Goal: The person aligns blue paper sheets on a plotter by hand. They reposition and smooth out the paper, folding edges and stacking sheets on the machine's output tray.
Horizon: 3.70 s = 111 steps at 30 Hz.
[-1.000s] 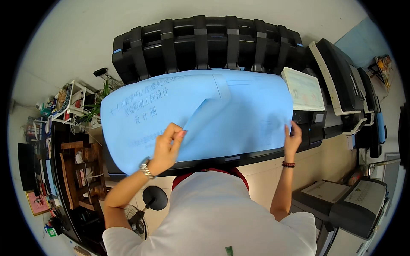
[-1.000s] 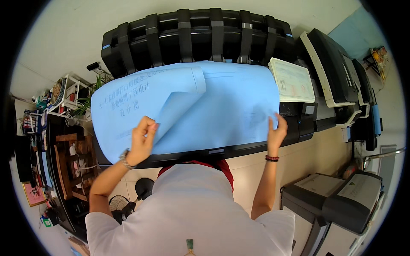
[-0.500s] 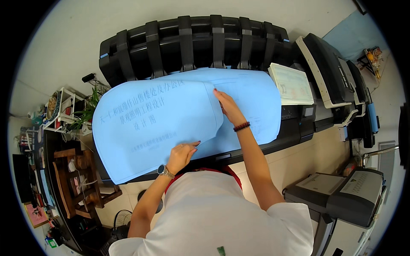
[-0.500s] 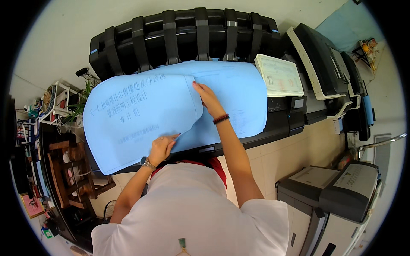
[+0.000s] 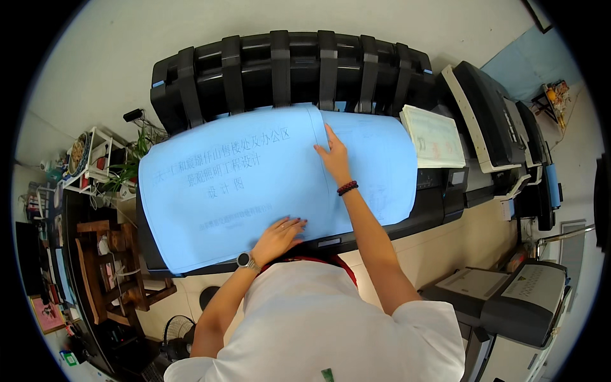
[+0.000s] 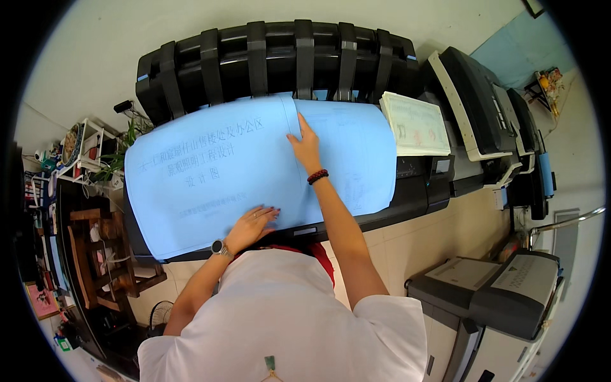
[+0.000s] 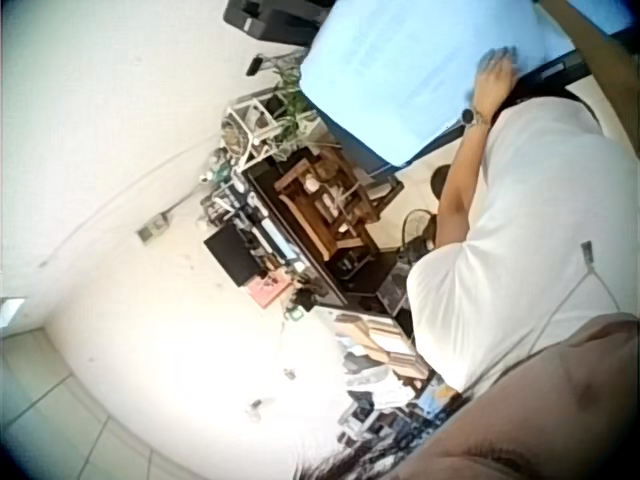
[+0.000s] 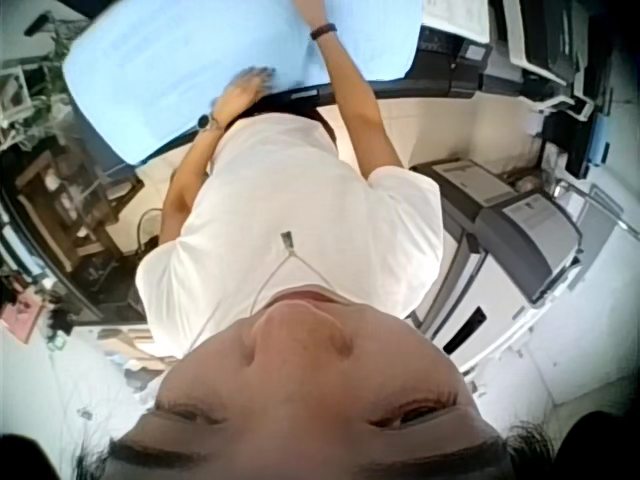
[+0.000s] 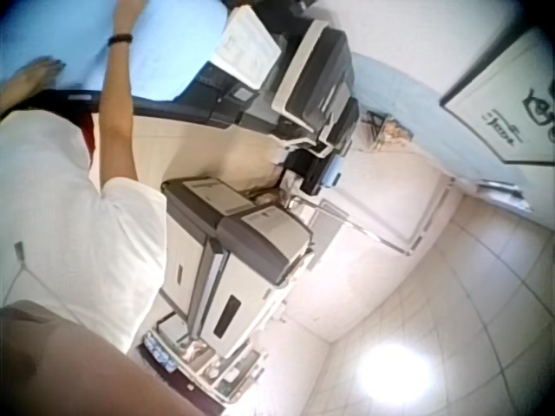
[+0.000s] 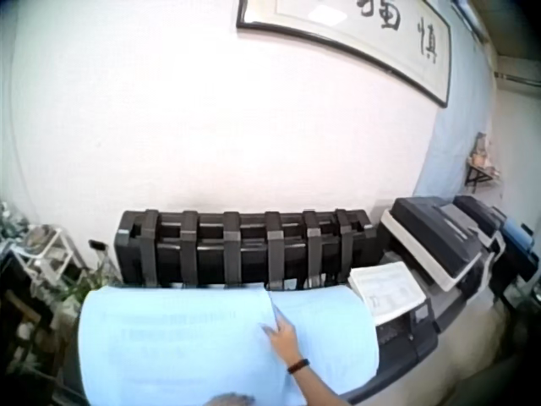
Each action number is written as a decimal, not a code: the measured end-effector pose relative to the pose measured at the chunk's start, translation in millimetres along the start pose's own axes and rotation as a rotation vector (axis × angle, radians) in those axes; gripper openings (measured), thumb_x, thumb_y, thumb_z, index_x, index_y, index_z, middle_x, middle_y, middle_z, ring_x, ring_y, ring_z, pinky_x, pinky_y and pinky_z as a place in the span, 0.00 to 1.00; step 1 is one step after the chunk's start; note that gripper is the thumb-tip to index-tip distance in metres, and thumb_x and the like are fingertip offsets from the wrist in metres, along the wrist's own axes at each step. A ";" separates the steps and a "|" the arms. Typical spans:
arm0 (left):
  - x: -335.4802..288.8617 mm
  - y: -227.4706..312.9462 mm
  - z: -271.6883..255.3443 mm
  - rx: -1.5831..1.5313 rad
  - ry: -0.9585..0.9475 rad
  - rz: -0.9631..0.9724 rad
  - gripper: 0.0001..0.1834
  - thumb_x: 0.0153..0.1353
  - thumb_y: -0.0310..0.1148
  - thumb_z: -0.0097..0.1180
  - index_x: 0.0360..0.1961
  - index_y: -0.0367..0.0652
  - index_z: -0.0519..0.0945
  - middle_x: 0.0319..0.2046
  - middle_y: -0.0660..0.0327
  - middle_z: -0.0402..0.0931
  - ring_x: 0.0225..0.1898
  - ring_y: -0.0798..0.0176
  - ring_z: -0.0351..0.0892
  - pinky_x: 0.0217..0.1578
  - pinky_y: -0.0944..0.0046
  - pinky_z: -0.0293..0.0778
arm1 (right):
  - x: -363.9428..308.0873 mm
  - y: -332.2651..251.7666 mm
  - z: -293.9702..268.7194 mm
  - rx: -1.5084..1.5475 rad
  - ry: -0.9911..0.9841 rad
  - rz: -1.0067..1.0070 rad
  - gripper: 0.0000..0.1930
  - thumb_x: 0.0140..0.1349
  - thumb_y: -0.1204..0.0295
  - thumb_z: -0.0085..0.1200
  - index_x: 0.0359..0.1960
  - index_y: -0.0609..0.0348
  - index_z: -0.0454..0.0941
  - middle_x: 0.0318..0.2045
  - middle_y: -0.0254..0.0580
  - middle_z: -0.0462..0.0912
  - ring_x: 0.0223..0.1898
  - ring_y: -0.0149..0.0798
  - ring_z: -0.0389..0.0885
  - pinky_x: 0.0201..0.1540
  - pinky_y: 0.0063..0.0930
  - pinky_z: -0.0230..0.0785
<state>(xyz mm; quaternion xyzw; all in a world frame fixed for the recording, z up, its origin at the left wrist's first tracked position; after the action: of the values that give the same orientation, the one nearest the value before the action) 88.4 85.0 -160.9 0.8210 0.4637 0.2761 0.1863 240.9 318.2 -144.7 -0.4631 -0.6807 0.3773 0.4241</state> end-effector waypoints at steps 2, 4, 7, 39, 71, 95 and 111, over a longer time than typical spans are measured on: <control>-5.7 -11.8 -12.2 0.007 0.023 -0.097 0.30 0.56 0.32 0.62 0.60 0.41 0.68 0.61 0.53 0.68 0.63 0.50 0.65 0.63 0.51 0.60 | 2.0 15.7 -1.1 -0.083 0.045 0.060 0.35 0.55 0.79 0.62 0.66 0.61 0.63 0.37 0.39 0.78 0.33 0.29 0.75 0.34 0.23 0.70; -29.6 -43.9 -41.2 0.079 0.193 -0.334 0.34 0.57 0.33 0.61 0.64 0.38 0.63 0.65 0.50 0.61 0.68 0.47 0.57 0.67 0.48 0.51 | -1.8 19.5 -2.7 -0.031 0.053 0.141 0.34 0.54 0.79 0.63 0.65 0.62 0.65 0.24 0.31 0.71 0.24 0.25 0.65 0.25 0.21 0.61; -86.0 -115.0 -98.2 0.341 0.564 -0.661 0.36 0.60 0.33 0.56 0.67 0.33 0.58 0.69 0.42 0.52 0.71 0.41 0.49 0.69 0.47 0.44 | -4.0 20.0 -3.2 0.095 0.163 0.163 0.33 0.53 0.80 0.62 0.64 0.62 0.67 0.21 0.27 0.55 0.22 0.25 0.49 0.21 0.23 0.46; -127.1 -311.0 -245.3 0.105 0.653 -1.121 0.39 0.60 0.52 0.58 0.60 0.28 0.66 0.55 0.40 0.71 0.58 0.46 0.70 0.57 0.57 0.66 | 72.3 32.2 61.4 -0.808 -0.203 -0.039 0.39 0.64 0.39 0.40 0.67 0.57 0.62 0.70 0.59 0.53 0.72 0.59 0.43 0.68 0.67 0.24; -238.4 -178.7 -325.5 -0.542 1.127 -0.532 0.44 0.39 0.26 0.76 0.59 0.38 0.66 0.50 0.60 0.73 0.50 0.63 0.72 0.53 0.61 0.70 | 165.5 -100.5 41.3 -0.531 -1.467 -0.080 0.58 0.26 0.51 0.78 0.63 0.60 0.64 0.55 0.53 0.75 0.58 0.52 0.73 0.62 0.38 0.63; -281.2 -12.1 -347.3 -0.154 1.294 -0.484 0.26 0.56 0.26 0.66 0.54 0.34 0.70 0.44 0.58 0.77 0.42 0.67 0.75 0.48 0.67 0.70 | -36.2 -304.2 -111.7 -0.796 -0.533 -0.768 0.11 0.55 0.66 0.63 0.30 0.58 0.76 0.15 0.42 0.73 0.17 0.45 0.73 0.19 0.32 0.62; -141.7 37.2 -312.0 -0.002 1.311 -0.465 0.13 0.60 0.27 0.63 0.44 0.32 0.79 0.37 0.58 0.82 0.37 0.71 0.78 0.41 0.72 0.72 | -36.0 -303.5 -133.4 -0.841 -0.491 -0.554 0.10 0.59 0.68 0.59 0.38 0.59 0.75 0.20 0.51 0.78 0.23 0.54 0.77 0.26 0.39 0.66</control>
<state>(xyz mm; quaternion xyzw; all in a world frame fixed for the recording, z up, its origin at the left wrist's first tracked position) -141.6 -40.5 63.0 0.3639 0.6440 0.6685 -0.0772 277.9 213.2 169.6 -0.2946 -0.9476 0.0443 0.1151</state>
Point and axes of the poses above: each hand's wrist, its own x-axis towards the middle knuckle, its own z-axis out of the palm, y = z × x, the point moved 2 cm from there along x, towards the middle knuckle
